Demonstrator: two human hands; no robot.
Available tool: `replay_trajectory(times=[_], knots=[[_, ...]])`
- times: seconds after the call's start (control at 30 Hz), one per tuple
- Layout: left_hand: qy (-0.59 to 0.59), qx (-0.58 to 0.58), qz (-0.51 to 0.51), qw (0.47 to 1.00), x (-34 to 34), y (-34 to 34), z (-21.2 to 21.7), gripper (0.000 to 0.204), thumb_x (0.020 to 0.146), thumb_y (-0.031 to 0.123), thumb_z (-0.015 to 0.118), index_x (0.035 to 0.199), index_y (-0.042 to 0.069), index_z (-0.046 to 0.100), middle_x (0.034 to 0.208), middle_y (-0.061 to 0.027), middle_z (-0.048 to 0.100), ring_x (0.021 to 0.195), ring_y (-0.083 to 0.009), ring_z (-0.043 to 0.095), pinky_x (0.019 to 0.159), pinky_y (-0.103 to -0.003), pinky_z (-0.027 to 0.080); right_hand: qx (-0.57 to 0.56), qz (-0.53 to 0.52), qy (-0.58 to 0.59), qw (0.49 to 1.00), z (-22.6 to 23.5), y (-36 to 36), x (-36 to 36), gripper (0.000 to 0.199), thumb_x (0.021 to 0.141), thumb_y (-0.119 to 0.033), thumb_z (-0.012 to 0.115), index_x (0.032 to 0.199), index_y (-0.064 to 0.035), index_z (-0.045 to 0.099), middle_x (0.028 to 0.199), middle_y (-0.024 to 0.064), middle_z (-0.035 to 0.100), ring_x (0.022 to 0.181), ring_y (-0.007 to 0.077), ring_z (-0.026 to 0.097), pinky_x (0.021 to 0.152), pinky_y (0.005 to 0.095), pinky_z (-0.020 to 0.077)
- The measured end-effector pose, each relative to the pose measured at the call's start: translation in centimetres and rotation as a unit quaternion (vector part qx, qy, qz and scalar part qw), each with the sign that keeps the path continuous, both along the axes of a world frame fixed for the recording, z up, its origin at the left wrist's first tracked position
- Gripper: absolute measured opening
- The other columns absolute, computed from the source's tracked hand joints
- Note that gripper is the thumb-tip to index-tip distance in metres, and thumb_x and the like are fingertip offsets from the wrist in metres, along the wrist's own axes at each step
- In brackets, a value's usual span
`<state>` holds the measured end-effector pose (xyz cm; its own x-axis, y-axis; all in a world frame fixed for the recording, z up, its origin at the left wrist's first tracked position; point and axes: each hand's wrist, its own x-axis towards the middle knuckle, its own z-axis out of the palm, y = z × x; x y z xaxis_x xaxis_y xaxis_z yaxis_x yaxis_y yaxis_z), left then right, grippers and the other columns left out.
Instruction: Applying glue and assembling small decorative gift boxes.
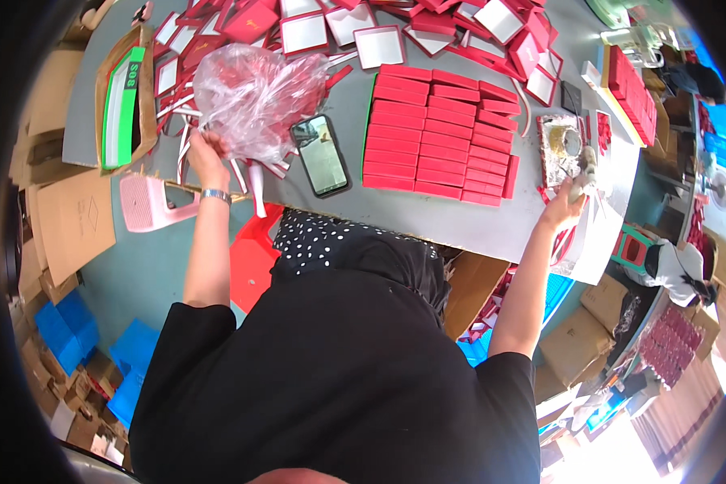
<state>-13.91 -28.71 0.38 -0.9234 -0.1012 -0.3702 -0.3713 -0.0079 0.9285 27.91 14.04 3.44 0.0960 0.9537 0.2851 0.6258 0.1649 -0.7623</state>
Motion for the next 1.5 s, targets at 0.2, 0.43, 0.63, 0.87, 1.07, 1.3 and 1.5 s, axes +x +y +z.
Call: replay_trajectory(times=[0.2,0.43,0.63,0.87,1.07,1.3,1.5], knots=[[0.08,0.051,0.043,0.995,-0.4,1.4,4.2,0.041,0.092,0.035,0.041,0.063,0.008,0.049,0.055,-0.0046,0.053,0.047,-0.0134,0.049,0.045,-0.025,0.037,0.002,0.032,0.062,0.998,0.2,0.3,0.5,0.04,0.085,-0.02,0.063,0.116,0.003,0.057,0.102,0.014,0.063,0.079,0.0178,0.063,0.065,0.0295,0.0546],[0.105,0.021,-0.05,0.993,3.1,4.2,4.1,0.036,0.093,0.028,0.041,0.067,0.006,0.053,0.062,-0.0053,0.057,0.052,-0.0124,0.051,0.052,-0.025,0.039,-0.021,0.156,0.266,0.951,2.4,2.3,2.0,0.024,0.084,-0.009,0.065,0.106,-0.0011,0.058,0.092,0.0073,0.063,0.073,0.013,0.06,0.061,0.0256,0.05],[0.13,-0.091,-0.424,0.892,14.1,10.7,4.1,0.021,0.09,0.02,0.053,0.078,0.005,0.059,0.066,-0.0012,0.057,0.06,-0.0101,0.051,0.058,-0.025,0.042,-0.098,0.211,0.327,0.916,8.7,-1.0,2.5,0.023,0.086,-0.012,0.06,0.104,0.0006,0.056,0.093,0.0117,0.064,0.074,0.0174,0.062,0.072,0.03,0.0485],[0.458,-0.061,-0.653,0.6,23.7,21.2,2.1,0.016,0.078,0.019,0.066,0.089,0.008,0.06,0.082,-0.0055,0.056,0.079,-0.0228,0.054,0.072,-0.034,0.044,-0.346,0.267,0.333,0.835,6.1,-4.3,6.9,0.036,0.084,-0.016,0.056,0.116,-0.0002,0.052,0.107,0.0097,0.059,0.106,0.0221,0.055,0.089,0.0394,0.0449],[0.499,-0.106,-0.652,0.56,24.8,23.4,-0.8,0.019,0.075,0.021,0.068,0.085,0.009,0.056,0.082,-0.0043,0.051,0.081,-0.0233,0.05,0.073,-0.035,0.043,-0.426,0.339,0.183,0.818,5.9,-8.1,7.6,0.035,0.079,-0.013,0.055,0.111,0.0005,0.058,0.103,0.0072,0.062,0.099,0.018,0.057,0.092,0.0325,0.0412],[0.487,-0.116,-0.644,0.579,24.4,23.4,-1.0,0.02,0.073,0.023,0.068,0.08,0.009,0.055,0.084,-0.0048,0.049,0.083,-0.0241,0.05,0.074,-0.036,0.044,-0.464,0.341,0.158,0.802,4.3,-10.1,8.0,0.032,0.088,-0.016,0.057,0.115,0.001,0.05,0.094,0.0055,0.059,0.088,0.0146,0.056,0.083,0.0308,0.0442],[0.476,-0.106,-0.647,0.587,24.2,23.6,-0.7,0.024,0.071,0.024,0.07,0.078,0.008,0.054,0.084,-0.0058,0.048,0.083,-0.0242,0.049,0.075,-0.036,0.044,-0.443,0.376,0.152,0.8,1.9,-10.5,7.6,0.035,0.089,-0.016,0.057,0.117,0.0014,0.05,0.095,0.0049,0.06,0.087,0.0123,0.057,0.08,0.0283,0.0459]])
